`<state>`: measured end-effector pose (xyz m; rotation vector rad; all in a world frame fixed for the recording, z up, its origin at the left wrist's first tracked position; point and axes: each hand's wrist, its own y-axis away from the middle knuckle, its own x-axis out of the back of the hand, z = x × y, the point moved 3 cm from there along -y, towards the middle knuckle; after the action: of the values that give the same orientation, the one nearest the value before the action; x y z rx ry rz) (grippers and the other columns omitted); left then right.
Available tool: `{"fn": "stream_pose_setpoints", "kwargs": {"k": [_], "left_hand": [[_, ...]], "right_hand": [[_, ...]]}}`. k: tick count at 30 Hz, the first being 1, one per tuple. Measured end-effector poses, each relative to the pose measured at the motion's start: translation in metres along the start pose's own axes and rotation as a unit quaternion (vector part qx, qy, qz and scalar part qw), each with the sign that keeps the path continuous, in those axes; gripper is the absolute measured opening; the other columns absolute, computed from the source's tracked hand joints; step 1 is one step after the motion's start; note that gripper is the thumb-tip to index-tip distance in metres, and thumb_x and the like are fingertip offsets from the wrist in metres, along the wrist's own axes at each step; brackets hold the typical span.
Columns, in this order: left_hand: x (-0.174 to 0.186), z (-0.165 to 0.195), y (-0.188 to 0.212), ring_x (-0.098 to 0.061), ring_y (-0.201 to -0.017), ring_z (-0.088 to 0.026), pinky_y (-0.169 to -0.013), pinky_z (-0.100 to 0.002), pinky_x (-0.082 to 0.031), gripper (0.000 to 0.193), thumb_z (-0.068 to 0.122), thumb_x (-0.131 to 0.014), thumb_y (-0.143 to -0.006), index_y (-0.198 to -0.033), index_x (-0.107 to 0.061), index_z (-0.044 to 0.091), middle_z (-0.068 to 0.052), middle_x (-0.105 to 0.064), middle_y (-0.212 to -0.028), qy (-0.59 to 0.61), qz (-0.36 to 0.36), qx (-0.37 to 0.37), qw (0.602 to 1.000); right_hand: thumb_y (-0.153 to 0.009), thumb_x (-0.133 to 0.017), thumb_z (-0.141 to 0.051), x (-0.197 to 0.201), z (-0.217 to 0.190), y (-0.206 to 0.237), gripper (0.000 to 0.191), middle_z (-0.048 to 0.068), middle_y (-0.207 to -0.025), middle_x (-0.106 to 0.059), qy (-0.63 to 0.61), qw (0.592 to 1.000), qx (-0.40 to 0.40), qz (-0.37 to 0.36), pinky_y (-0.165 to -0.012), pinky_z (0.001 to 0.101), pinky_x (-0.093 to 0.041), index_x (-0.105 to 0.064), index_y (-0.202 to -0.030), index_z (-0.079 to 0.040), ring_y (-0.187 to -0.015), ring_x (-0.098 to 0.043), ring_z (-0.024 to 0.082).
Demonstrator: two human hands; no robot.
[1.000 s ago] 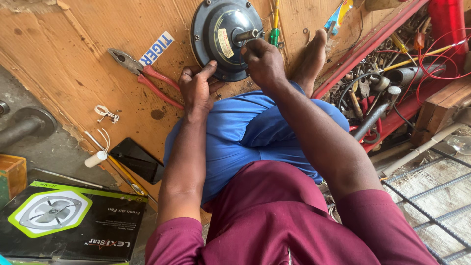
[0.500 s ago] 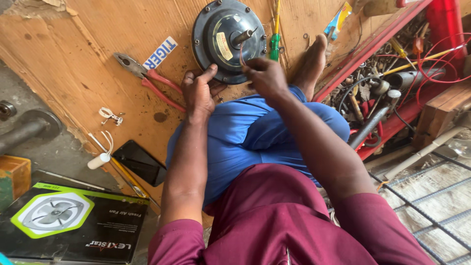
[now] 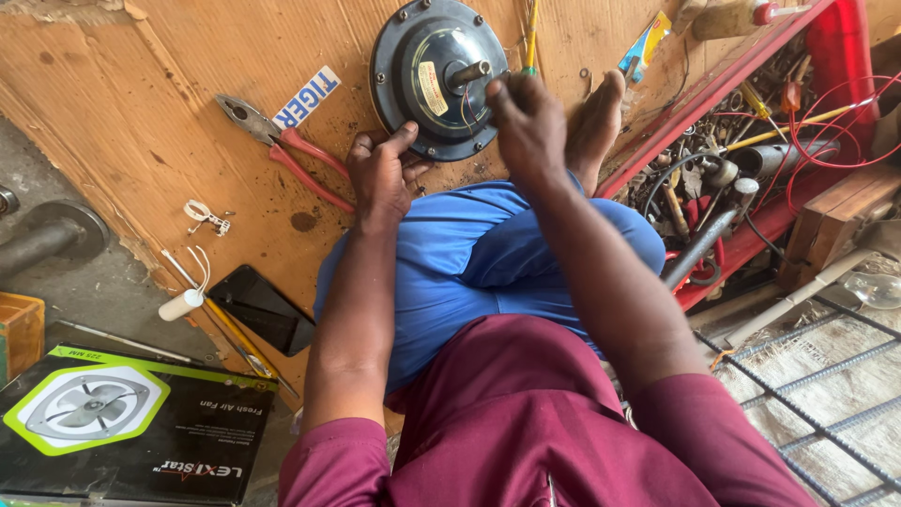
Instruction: The person sits on the floor repairing an electric fan motor housing. They use a screwdriver to work on screws at the center of the black round motor assembly, tap it with a hammer, then use pliers on the central shaft while handling small screws and parts from the work surface.
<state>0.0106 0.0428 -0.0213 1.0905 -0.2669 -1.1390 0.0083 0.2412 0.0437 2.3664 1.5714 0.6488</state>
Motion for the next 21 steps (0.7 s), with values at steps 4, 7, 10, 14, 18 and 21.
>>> {"fn": "stream_pose_setpoints", "kwargs": {"k": [4, 7, 10, 14, 18, 21], "left_hand": [[0.001, 0.004, 0.001, -0.075, -0.073, -0.024, -0.058, -0.041, -0.067, 0.028, 0.005, -0.077, -0.082, -0.1, -0.056, -0.001, -0.018, -0.072, -0.094, -0.034, 0.0, -0.017, 0.999], [0.001, 0.005, 0.001, -0.075, -0.072, -0.027, -0.059, -0.043, -0.068, 0.028, 0.004, -0.076, -0.081, -0.1, -0.056, -0.003, -0.019, -0.072, -0.095, -0.028, -0.004, -0.016, 0.999], [0.002, 0.004, 0.0, -0.075, -0.072, -0.029, -0.061, -0.045, -0.068, 0.029, 0.003, -0.076, -0.08, -0.099, -0.055, -0.003, -0.02, -0.071, -0.095, -0.019, -0.003, -0.013, 1.0], [0.008, -0.002, -0.004, -0.076, -0.075, -0.031, -0.065, -0.047, -0.067, 0.028, 0.0, -0.076, -0.08, -0.099, -0.055, -0.003, -0.02, -0.07, -0.096, 0.01, -0.011, -0.015, 1.0], [0.019, -0.011, -0.016, -0.074, -0.082, -0.029, -0.064, -0.046, -0.067, 0.031, 0.001, -0.077, -0.079, -0.104, -0.058, 0.001, -0.016, -0.07, -0.1, 0.009, -0.008, -0.004, 1.0], [0.031, -0.015, -0.024, -0.072, -0.088, -0.029, -0.068, -0.047, -0.064, 0.029, 0.006, -0.078, -0.083, -0.107, -0.064, 0.0, -0.014, -0.07, -0.102, -0.037, 0.036, 0.004, 0.999]], "right_hand": [[-0.1, -0.071, -0.021, -0.012, 0.032, 0.019, 0.021, 0.002, -0.086, -0.072, -0.005, 0.999, -0.038, 0.027, -0.065, 0.0261, -0.053, -0.07, -0.104, -0.001, -0.073, -0.062, 0.008], [-0.099, -0.071, -0.02, -0.019, 0.048, 0.022, 0.018, 0.002, -0.084, -0.073, 0.064, 0.996, -0.036, 0.052, -0.064, 0.0272, -0.052, -0.071, -0.1, -0.002, -0.073, -0.061, 0.008], [-0.098, -0.072, -0.019, -0.031, 0.057, 0.022, 0.015, 0.002, -0.084, -0.074, 0.085, 0.993, -0.006, 0.076, -0.067, 0.0279, -0.053, -0.071, -0.099, -0.003, -0.074, -0.062, 0.009], [-0.097, -0.073, -0.021, -0.045, 0.069, 0.029, 0.017, 0.002, -0.081, -0.074, 0.141, 0.987, -0.047, 0.066, -0.068, 0.0282, -0.054, -0.073, -0.1, -0.004, -0.074, -0.067, 0.01], [-0.095, -0.072, -0.022, -0.045, 0.075, 0.031, 0.018, 0.001, -0.086, -0.071, -0.034, 0.982, -0.188, -0.006, -0.063, 0.0301, -0.056, -0.072, -0.1, -0.005, -0.074, -0.064, 0.011], [-0.094, -0.073, -0.02, -0.015, 0.064, 0.024, 0.015, 0.001, -0.086, -0.071, 0.011, 0.981, -0.167, -0.096, -0.065, 0.0281, -0.056, -0.074, -0.099, -0.005, -0.075, -0.064, 0.01]]}}
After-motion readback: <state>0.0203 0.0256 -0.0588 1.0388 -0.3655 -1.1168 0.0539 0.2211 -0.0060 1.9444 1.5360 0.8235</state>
